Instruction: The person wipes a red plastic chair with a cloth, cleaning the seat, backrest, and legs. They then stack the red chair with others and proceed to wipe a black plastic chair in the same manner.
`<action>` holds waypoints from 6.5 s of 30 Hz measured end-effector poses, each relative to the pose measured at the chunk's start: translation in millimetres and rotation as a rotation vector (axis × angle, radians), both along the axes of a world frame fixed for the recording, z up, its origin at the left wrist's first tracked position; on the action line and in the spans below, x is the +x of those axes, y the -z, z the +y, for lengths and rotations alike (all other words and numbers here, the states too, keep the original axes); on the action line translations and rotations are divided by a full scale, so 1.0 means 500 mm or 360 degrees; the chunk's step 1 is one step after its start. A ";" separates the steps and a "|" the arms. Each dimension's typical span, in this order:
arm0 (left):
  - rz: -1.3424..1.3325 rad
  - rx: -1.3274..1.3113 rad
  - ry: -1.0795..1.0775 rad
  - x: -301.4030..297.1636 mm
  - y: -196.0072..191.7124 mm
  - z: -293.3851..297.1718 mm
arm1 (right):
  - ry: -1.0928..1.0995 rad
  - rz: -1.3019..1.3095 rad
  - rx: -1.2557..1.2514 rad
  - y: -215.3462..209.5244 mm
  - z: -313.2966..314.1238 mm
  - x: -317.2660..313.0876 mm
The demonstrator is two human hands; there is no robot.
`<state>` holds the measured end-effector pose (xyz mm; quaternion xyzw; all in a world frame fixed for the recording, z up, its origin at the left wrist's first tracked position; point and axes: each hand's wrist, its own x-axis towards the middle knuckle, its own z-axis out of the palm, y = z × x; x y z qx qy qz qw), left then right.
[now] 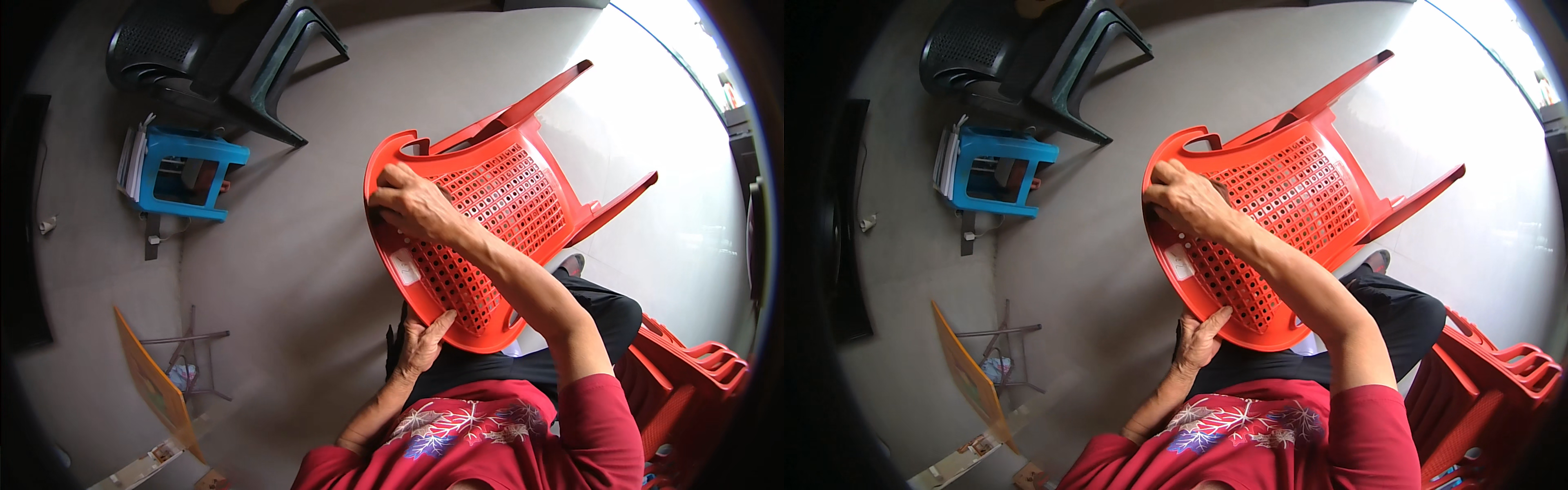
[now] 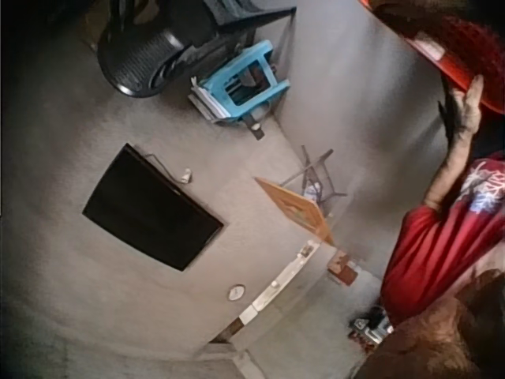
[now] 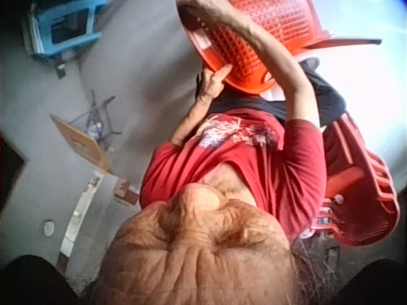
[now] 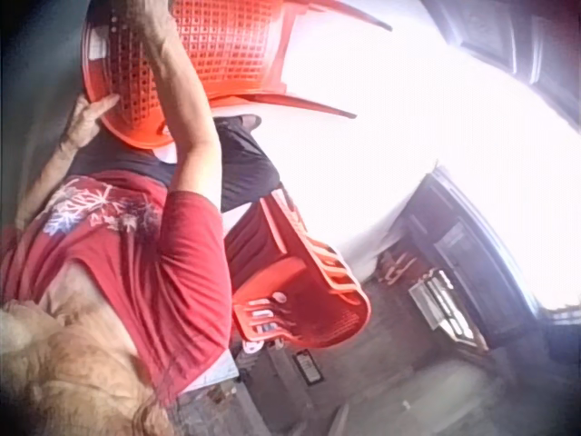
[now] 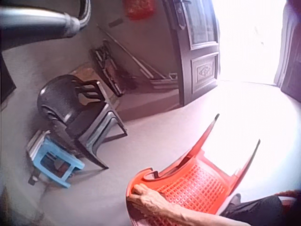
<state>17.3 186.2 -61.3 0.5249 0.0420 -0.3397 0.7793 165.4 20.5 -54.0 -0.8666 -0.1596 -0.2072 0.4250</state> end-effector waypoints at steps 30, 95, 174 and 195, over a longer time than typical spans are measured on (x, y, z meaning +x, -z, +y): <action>-0.0027 0.0066 0.0004 -0.004 -0.005 -0.002 | 0.1030 0.0562 -0.0795 0.106 -0.267 -0.111; 0.0689 -0.1013 0.0434 0.034 -0.054 -0.012 | 0.0397 0.0168 -0.0262 -0.007 0.024 -0.518; -0.2764 0.1960 0.1610 0.003 -0.017 -0.238 | 0.1503 0.0619 -0.0768 0.149 -0.344 -0.434; -0.2646 0.2000 0.1649 0.010 -0.009 -0.245 | 0.1608 0.1847 -0.1896 0.260 -0.863 -0.510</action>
